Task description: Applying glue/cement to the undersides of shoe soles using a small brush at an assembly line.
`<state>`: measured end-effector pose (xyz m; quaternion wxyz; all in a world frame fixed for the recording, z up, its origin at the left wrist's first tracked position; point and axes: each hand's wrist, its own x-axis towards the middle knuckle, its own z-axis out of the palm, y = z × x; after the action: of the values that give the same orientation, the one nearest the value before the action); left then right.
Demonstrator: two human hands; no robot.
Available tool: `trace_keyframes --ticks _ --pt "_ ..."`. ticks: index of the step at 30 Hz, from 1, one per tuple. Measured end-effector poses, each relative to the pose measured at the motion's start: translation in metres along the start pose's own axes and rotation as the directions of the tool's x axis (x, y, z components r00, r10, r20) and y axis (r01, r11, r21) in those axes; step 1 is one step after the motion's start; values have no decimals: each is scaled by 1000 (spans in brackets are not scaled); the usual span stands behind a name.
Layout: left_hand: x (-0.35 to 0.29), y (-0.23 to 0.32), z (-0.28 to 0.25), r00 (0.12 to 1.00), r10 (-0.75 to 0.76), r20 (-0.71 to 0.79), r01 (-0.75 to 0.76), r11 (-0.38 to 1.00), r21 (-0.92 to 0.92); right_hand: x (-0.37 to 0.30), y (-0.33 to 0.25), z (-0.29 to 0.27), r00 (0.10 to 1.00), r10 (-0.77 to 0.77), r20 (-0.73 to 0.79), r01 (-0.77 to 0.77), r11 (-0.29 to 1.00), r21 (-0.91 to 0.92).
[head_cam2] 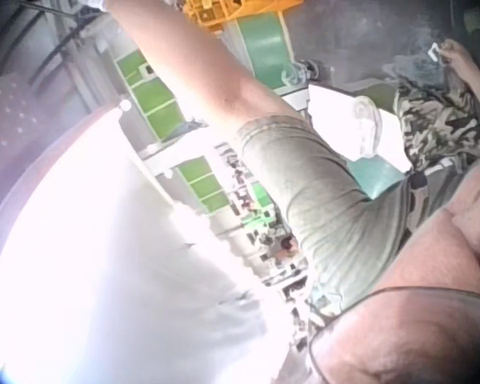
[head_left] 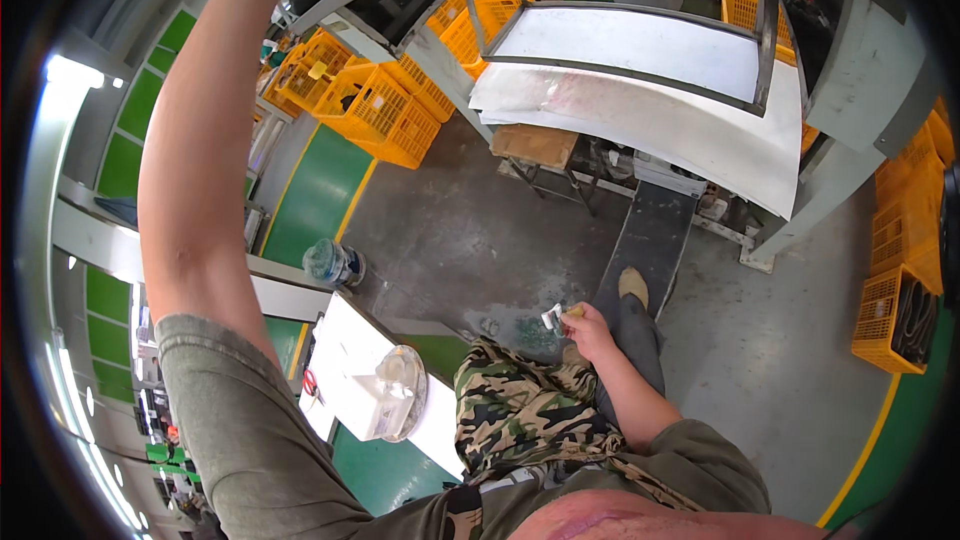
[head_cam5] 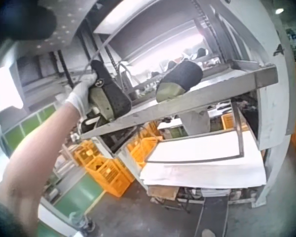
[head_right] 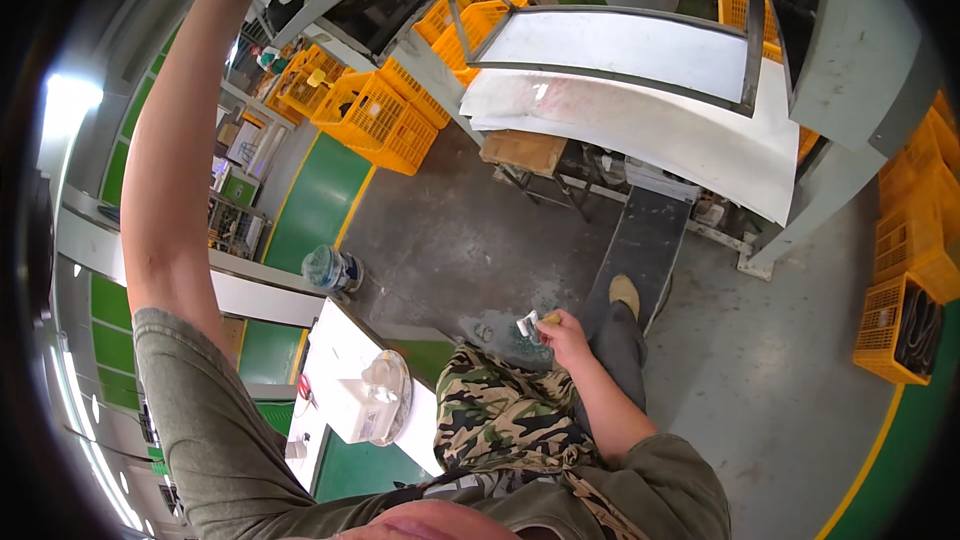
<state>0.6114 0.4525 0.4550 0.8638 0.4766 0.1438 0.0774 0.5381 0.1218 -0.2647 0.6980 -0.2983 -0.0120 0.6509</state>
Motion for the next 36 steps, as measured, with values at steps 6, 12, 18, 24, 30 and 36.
trace_keyframes --ticks 6,12,18,24,30,36 --pt "106 -54 -15 573 746 -340 -105 478 872 -6 -9 -5 997 -20 -74 18 1000 -17" --pt "119 -7 -35 726 688 5 -274 283 919 4 -6 6 1000 14 -11 -14 1000 -18" --pt "106 -75 38 830 539 142 233 -566 790 6 -10 0 999 -1 -33 -1 999 -52" --pt "59 -66 -10 564 710 422 299 -651 697 -1 2 -4 999 18 -34 -22 994 -112" --pt "-115 -196 -7 562 827 14 57 -56 997 5 6 -17 989 -70 -128 39 973 -228" --pt "-433 -414 -72 656 470 -590 743 -265 615 58 -1 -44 994 105 36 -103 993 -62"
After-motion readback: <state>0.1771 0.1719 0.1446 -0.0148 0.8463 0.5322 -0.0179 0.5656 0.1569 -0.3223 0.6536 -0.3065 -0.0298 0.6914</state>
